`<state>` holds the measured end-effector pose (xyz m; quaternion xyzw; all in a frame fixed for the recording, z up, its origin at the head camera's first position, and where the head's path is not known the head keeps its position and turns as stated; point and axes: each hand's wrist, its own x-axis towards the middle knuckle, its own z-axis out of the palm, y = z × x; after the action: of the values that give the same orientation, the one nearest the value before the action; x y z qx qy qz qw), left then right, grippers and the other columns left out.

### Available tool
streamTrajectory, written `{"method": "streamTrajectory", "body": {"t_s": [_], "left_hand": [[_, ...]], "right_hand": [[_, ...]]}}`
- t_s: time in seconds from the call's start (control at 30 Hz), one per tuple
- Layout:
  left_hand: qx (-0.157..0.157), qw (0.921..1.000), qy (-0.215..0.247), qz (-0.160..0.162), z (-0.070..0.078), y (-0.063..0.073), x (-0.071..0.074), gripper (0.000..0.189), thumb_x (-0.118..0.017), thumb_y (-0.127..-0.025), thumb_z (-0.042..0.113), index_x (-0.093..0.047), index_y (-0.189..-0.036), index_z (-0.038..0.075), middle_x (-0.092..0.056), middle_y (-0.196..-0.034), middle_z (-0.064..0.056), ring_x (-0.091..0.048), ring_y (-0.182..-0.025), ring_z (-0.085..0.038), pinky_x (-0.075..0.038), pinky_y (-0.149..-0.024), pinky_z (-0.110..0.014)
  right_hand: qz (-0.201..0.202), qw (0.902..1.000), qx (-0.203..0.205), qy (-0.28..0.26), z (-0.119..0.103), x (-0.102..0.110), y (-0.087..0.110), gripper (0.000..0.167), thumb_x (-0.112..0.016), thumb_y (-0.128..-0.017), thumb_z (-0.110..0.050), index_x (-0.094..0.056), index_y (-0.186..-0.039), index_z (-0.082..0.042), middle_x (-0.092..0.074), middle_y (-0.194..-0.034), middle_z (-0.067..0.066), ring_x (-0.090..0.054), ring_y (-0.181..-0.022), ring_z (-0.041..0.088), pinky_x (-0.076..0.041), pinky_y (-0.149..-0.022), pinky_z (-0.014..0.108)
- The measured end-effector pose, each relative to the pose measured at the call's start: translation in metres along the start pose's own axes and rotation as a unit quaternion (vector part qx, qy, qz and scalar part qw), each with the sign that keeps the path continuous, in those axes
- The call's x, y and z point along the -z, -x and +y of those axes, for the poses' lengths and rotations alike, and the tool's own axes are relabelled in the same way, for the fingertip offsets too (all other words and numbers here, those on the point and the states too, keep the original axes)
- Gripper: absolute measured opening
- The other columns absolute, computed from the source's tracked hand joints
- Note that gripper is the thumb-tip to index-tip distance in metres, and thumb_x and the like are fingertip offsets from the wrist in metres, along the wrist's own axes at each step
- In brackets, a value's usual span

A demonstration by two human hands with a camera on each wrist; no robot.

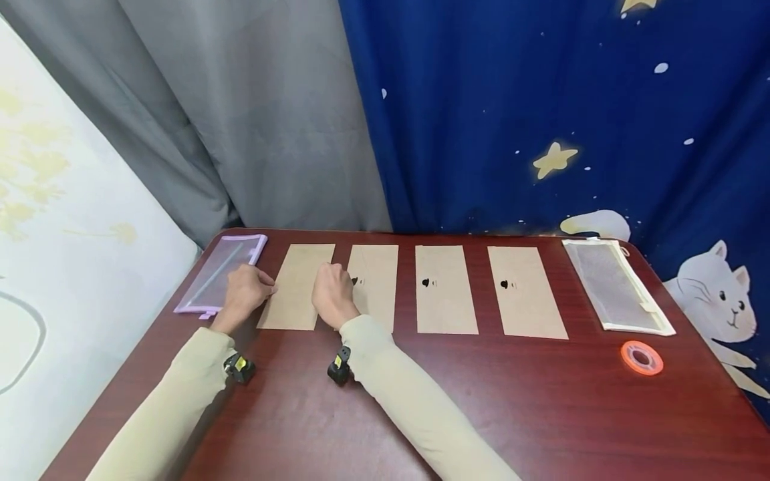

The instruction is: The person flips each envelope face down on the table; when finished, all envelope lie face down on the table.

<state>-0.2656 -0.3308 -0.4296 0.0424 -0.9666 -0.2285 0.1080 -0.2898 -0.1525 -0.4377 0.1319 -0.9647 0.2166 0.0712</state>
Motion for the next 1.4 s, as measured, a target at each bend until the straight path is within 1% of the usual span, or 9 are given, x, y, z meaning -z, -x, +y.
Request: {"method": "streamTrajectory", "body": {"t_s": [0.2,0.43,0.53,0.67,0.73,0.87,1.07,1.2,1.4], "left_hand": [[0.014,0.9999,0.008,-0.001,0.006,-0.001,-0.001,0.016,-0.075,-0.085,0.012,-0.079,-0.083,-0.004,-0.076,-0.083,-0.021,-0.068,-0.081,-0.041,-0.053,-0.062,-0.039],[0.025,0.9976,0.065,-0.005,0.04,0.002,-0.001,0.031,-0.063,-0.097,0.026,-0.079,-0.102,-0.001,-0.076,-0.103,-0.022,-0.07,-0.094,-0.038,-0.053,-0.074,-0.04],[0.049,0.9795,0.171,-0.095,0.062,0.001,-0.007,0.037,-0.059,-0.101,0.022,-0.071,-0.117,-0.008,-0.072,-0.114,-0.027,-0.07,-0.105,-0.035,-0.058,-0.085,-0.034],[0.108,0.9181,0.306,-0.227,0.087,-0.003,-0.017,0.052,-0.049,-0.107,0.023,-0.048,-0.139,-0.018,-0.055,-0.137,-0.037,-0.058,-0.129,-0.041,-0.051,-0.109,-0.042],[0.121,0.8999,0.325,-0.264,0.097,-0.007,-0.019,0.059,-0.044,-0.109,0.027,-0.037,-0.146,-0.018,-0.045,-0.146,-0.039,-0.047,-0.139,-0.045,-0.043,-0.116,-0.048],[0.146,0.8867,0.321,-0.299,0.112,-0.015,-0.021,0.069,-0.037,-0.11,0.038,-0.024,-0.152,-0.015,-0.035,-0.154,-0.038,-0.037,-0.146,-0.045,-0.036,-0.121,-0.046],[0.184,0.8854,0.302,-0.301,0.122,-0.021,-0.026,0.072,-0.035,-0.11,0.042,-0.024,-0.152,-0.015,-0.04,-0.152,-0.033,-0.042,-0.144,-0.039,-0.039,-0.12,-0.042],[0.19,0.8829,0.309,-0.298,0.126,-0.021,-0.031,0.066,-0.035,-0.11,0.038,-0.028,-0.15,-0.014,-0.043,-0.15,-0.032,-0.046,-0.141,-0.038,-0.041,-0.119,-0.041],[0.202,0.8674,0.348,-0.293,0.129,-0.023,-0.035,0.057,-0.033,-0.111,0.028,-0.03,-0.148,-0.016,-0.038,-0.152,-0.032,-0.042,-0.143,-0.037,-0.04,-0.119,-0.041]], "right_hand": [[-0.006,0.9994,0.026,-0.02,0.008,0.025,0.005,0.031,-0.06,-0.098,-0.01,-0.064,-0.067,-0.011,-0.07,-0.073,0.006,-0.07,-0.067,0.015,-0.053,-0.053,0.023],[-0.054,0.9756,-0.002,-0.213,0.058,0.075,-0.001,0.04,-0.062,-0.099,-0.019,-0.053,-0.061,-0.012,-0.046,-0.055,-0.006,-0.044,-0.052,0.006,-0.032,-0.048,0.018],[-0.113,0.937,-0.079,-0.321,0.089,0.088,-0.002,0.018,-0.06,-0.098,-0.011,-0.072,-0.088,-0.002,-0.063,-0.075,-0.001,-0.055,-0.063,0.006,-0.046,-0.058,0.017],[-0.178,0.8528,-0.175,-0.459,0.124,0.098,-0.002,0.039,-0.054,-0.1,-0.004,-0.055,-0.136,0.011,-0.065,-0.129,0.023,-0.069,-0.109,0.025,-0.058,-0.099,0.034],[-0.202,0.8165,-0.202,-0.502,0.137,0.102,-0.002,0.046,-0.051,-0.102,-0.003,-0.042,-0.144,0.015,-0.053,-0.143,0.03,-0.06,-0.128,0.033,-0.051,-0.11,0.04],[-0.225,0.7772,-0.237,-0.538,0.154,0.106,0.0,0.048,-0.048,-0.104,-0.003,-0.035,-0.147,0.013,-0.041,-0.152,0.032,-0.049,-0.139,0.038,-0.046,-0.115,0.041],[-0.237,0.7327,-0.262,-0.582,0.161,0.102,0.002,0.045,-0.046,-0.105,-0.004,-0.036,-0.146,0.014,-0.037,-0.152,0.036,-0.043,-0.142,0.043,-0.041,-0.118,0.044],[-0.24,0.7265,-0.27,-0.585,0.16,0.1,0.002,0.046,-0.048,-0.105,-0.004,-0.037,-0.145,0.015,-0.04,-0.15,0.036,-0.045,-0.142,0.042,-0.041,-0.119,0.042],[-0.239,0.7765,-0.255,-0.524,0.153,0.099,0.001,0.039,-0.054,-0.101,-0.003,-0.051,-0.138,0.013,-0.055,-0.138,0.027,-0.065,-0.11,0.023,-0.053,-0.103,0.029]]}}
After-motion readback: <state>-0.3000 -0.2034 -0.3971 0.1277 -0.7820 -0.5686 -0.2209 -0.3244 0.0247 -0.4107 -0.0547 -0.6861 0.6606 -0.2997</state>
